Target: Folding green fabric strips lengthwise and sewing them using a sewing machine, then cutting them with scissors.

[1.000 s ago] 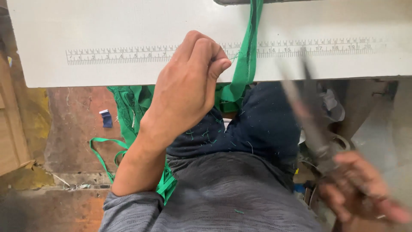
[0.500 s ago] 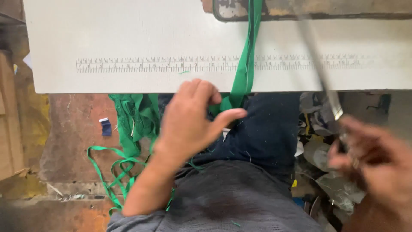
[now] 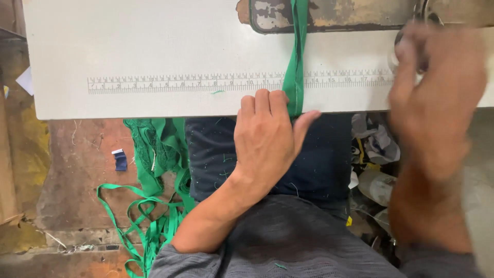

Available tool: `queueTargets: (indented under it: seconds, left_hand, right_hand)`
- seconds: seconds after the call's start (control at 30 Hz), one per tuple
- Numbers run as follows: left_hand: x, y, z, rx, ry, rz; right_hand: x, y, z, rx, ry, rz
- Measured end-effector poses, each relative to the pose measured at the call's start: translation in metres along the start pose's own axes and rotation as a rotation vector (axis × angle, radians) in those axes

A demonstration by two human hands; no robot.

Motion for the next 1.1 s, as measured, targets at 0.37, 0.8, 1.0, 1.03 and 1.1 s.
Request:
queueTargets:
  seconds: [0.37, 0.8, 1.0, 1.03, 1.1]
  left_hand:
    - [0.043, 0.005, -0.011, 0.331, -0.478, 0.923]
    - [0.041, 0.047, 0.084, 0.401, -0.744, 1.096]
    - [0.047, 0.045, 0.087, 0.2, -0.706, 1.228]
    - [0.045, 0.033, 0.075, 0.155, -0.594, 1.121]
    - [0.045, 0.024, 0.058, 0.105, -0.483, 1.013]
  right_hand:
    - [0.108, -0.02, 0.071, -0.015, 0.096, -1.057]
    - [0.108, -0.002, 0.103, 0.262, 0.143, -0.915]
    - [0.102, 0.04, 0.094, 0.003, 0.388, -1.087]
    - [0.103, 0.042, 0.094, -0.01, 0.439, -1.093]
    - [0.103, 0.045, 0.086, -0.024, 0.484, -1.099]
Point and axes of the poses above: each hand's wrist, its own z-axis away from the middle knuckle, its own y-axis out of the palm, x = y × z, the point moved 7 cm from there along -z, towards the middle knuckle, and after that the axes turned 7 degrees about z, right-handed, at the moved point
